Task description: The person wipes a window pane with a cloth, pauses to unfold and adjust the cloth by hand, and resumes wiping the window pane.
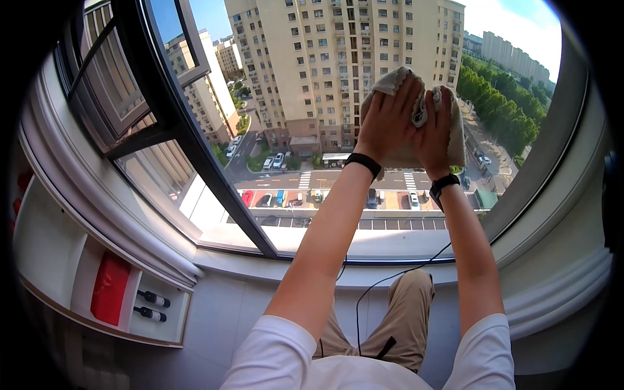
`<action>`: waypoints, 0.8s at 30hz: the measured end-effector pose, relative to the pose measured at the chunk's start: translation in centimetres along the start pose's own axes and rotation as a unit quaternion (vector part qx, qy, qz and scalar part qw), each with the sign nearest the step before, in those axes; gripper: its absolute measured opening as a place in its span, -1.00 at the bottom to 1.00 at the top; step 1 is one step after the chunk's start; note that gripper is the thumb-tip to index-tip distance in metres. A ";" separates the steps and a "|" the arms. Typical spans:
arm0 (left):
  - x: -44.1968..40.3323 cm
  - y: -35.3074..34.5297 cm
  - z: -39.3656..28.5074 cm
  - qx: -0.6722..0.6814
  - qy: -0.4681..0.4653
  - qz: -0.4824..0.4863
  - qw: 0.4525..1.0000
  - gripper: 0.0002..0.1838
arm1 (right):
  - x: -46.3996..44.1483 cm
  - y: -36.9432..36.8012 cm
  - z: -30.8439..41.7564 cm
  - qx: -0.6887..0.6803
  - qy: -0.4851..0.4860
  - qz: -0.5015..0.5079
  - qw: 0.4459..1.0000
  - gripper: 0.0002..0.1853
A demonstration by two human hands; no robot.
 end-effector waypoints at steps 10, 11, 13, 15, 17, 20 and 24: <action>0.9 -1.2 -0.5 0.001 -0.012 0.011 1.000 -0.10 | 0.8 0.1 0.1 -0.017 -0.005 -0.002 1.000 -0.31; 1.0 -1.3 -0.5 0.002 -0.013 0.015 1.000 -0.10 | 0.9 0.1 0.1 -0.019 -0.005 -0.002 1.000 -0.31; 1.1 -1.4 -0.6 0.002 -0.015 0.012 1.000 -0.10 | 1.1 -0.1 0.0 -0.018 -0.006 -0.001 1.000 -0.31; 1.2 -1.5 -0.7 0.004 -0.016 0.010 1.000 -0.10 | 1.1 -0.1 -0.1 -0.018 -0.005 0.002 1.000 -0.31; 1.3 -1.5 -0.7 0.006 -0.017 0.008 1.000 -0.11 | 1.2 0.0 0.1 -0.020 -0.002 0.005 1.000 -0.30; 1.5 -1.4 -0.9 0.010 -0.020 0.004 1.000 -0.12 | 1.5 0.1 0.2 -0.021 -0.006 0.008 1.000 -0.29; 1.6 -1.2 -1.1 -0.030 -0.024 0.023 0.999 -0.17 | 2.0 -0.6 -0.4 -0.024 -0.010 0.026 0.999 -0.26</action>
Point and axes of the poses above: each hand's wrist, its own x-axis away from the middle knuckle, its own y-axis out of the back of the hand, z = x × y, the point moved 10 cm from there along -x, towards the middle knuckle, and after that the axes turned 1 degree about -x, right-handed, at the moved point
